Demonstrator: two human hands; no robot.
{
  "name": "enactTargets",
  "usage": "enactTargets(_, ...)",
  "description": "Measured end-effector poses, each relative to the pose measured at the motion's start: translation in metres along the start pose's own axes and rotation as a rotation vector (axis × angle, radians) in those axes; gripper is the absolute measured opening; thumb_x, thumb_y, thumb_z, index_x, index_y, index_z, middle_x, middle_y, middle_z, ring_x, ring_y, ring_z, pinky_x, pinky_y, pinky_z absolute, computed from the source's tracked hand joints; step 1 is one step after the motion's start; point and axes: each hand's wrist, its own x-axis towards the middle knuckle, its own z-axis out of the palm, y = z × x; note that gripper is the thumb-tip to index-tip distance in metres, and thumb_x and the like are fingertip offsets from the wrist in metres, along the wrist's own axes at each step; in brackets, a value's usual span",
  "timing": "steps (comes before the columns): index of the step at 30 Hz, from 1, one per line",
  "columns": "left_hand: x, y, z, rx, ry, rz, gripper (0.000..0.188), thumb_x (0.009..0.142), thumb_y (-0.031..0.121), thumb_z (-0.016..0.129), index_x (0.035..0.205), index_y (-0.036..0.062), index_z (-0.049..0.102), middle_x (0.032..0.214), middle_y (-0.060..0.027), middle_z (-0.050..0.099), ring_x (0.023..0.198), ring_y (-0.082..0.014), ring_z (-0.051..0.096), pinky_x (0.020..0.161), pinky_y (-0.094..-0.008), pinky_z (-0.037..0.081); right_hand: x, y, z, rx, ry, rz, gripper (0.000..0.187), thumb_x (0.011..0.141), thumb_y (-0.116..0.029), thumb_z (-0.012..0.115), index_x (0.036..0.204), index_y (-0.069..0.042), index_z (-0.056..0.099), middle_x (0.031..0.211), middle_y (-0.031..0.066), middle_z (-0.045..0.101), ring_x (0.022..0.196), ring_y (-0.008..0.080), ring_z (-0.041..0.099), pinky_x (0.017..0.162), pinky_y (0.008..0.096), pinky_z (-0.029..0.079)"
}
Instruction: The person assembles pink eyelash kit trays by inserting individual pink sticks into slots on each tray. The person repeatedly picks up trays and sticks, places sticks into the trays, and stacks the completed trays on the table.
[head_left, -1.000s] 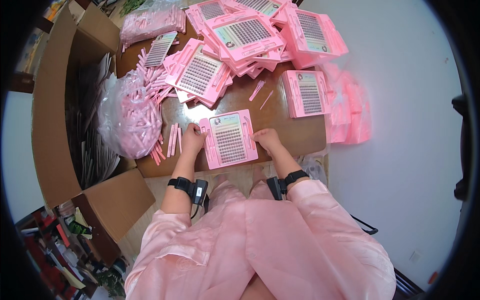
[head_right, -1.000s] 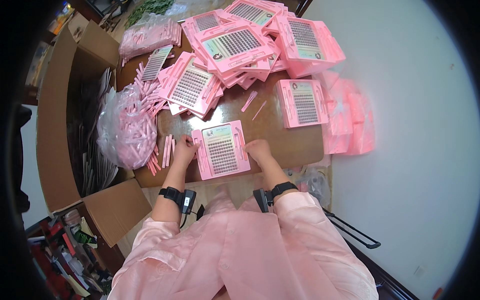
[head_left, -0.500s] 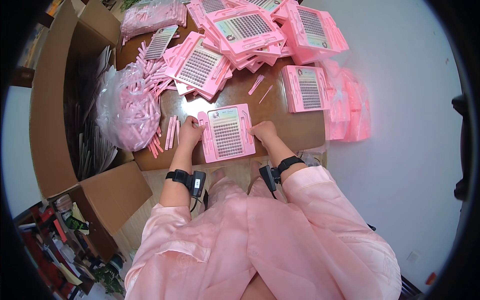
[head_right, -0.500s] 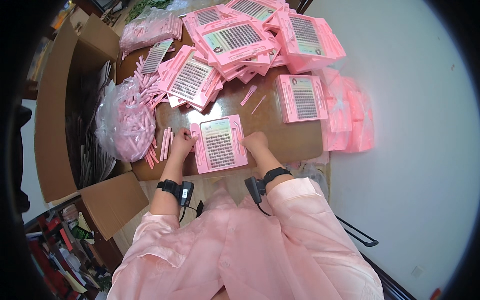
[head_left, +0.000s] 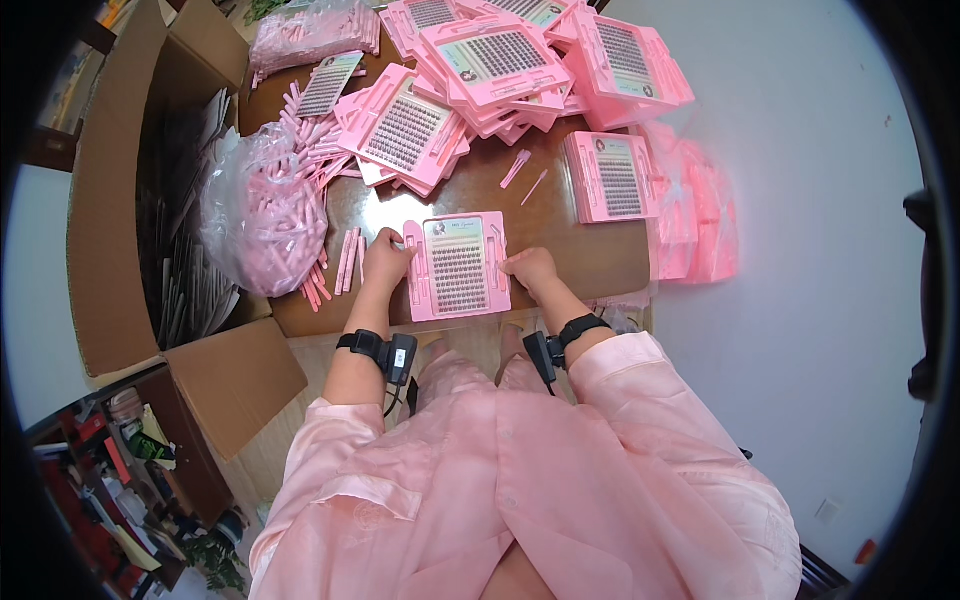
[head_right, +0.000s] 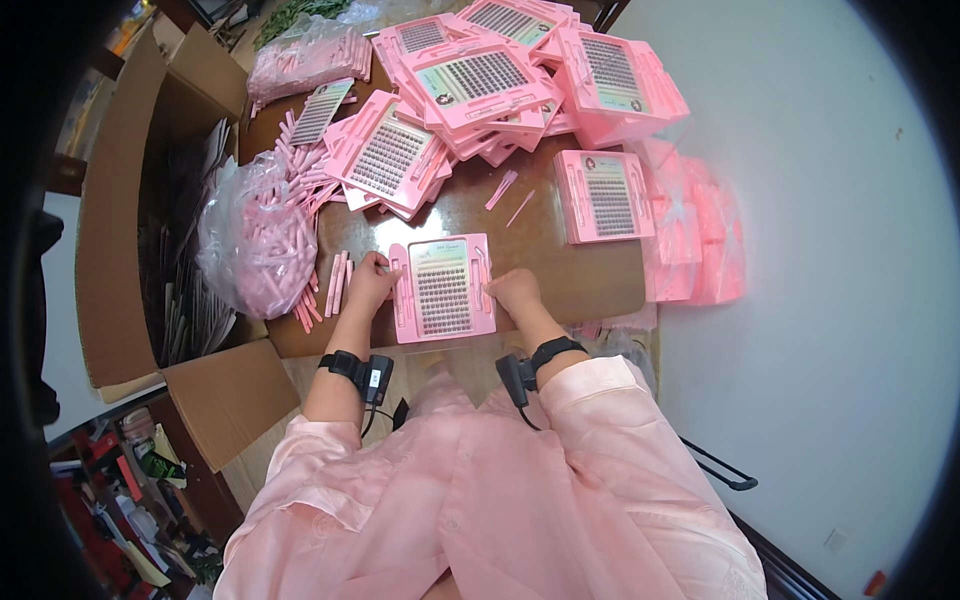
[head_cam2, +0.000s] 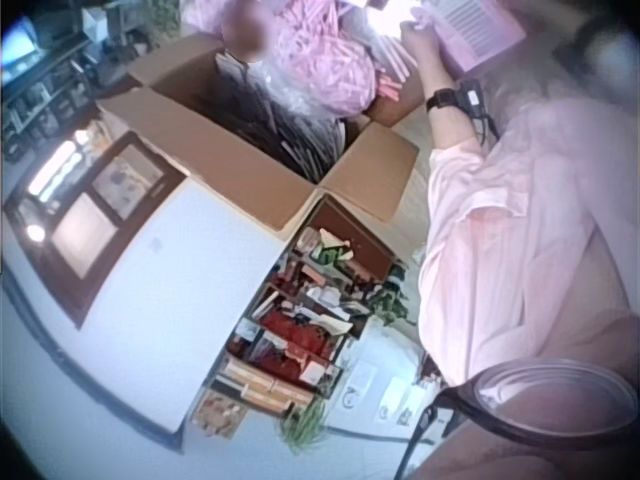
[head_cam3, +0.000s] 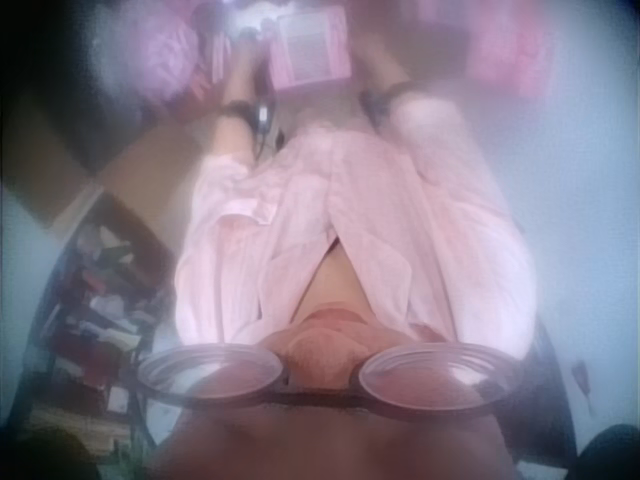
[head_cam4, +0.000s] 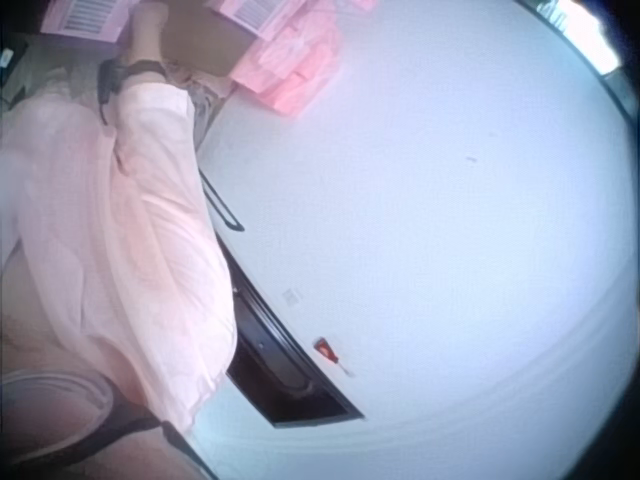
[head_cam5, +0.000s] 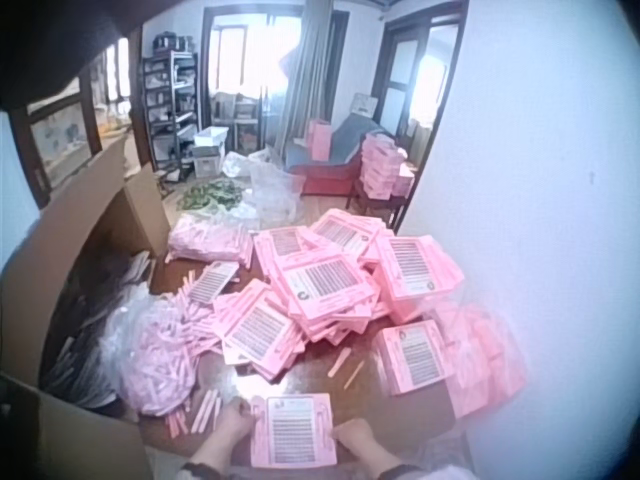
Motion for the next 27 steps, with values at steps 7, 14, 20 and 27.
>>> enactTargets(7,-0.002,0.004,-0.002,0.004,-0.008,-0.023,0.033,0.081,0.019,0.081,0.097,0.0033,0.055,0.067,-0.0043,0.058,0.055,-0.0171,0.061,0.052,-0.0328,0.049,-0.004,-0.015,-0.013,0.332,-0.137,0.303,0.008,0.084,-0.016,0.078,0.084,-0.008,0.077,0.071,0.0074,0.067,0.055,0.0170,0.053,0.051,0.0350,0.040)
enactTargets(14,-0.002,0.006,-0.004,0.006,-0.024,-0.049,0.035,0.080,0.025,0.081,0.097,0.0057,0.057,0.069,-0.0069,0.063,0.061,-0.0233,0.066,0.061,-0.0372,0.051,0.004,-0.004,-0.013,0.450,-0.131,0.160,0.009,0.083,-0.017,0.080,0.088,-0.010,0.079,0.077,0.0103,0.072,0.060,0.0193,0.058,0.055,0.0350,0.043)
enactTargets(20,0.000,0.002,-0.003,-0.061,-0.042,-0.065,0.036,0.080,0.022,0.081,0.097,0.0034,0.056,0.067,-0.0065,0.061,0.055,-0.0202,0.063,0.054,-0.0343,0.051,0.016,-0.005,0.000,-0.343,0.107,0.038,0.011,0.081,-0.016,0.080,0.087,-0.007,0.078,0.079,0.0125,0.073,0.062,0.0218,0.062,0.055,0.0379,0.046)
enactTargets(27,0.011,-0.018,0.008,0.001,0.045,-0.016,0.045,0.072,0.034,0.085,0.093,0.0024,0.062,0.082,-0.0207,0.069,0.073,-0.0331,0.069,0.068,-0.0415,0.054,0.001,-0.002,-0.072,0.573,-0.027,0.272,0.020,0.086,-0.026,0.077,0.091,-0.007,0.072,0.058,-0.0019,0.048,0.046,0.0096,0.039,0.042,0.0284,0.027)
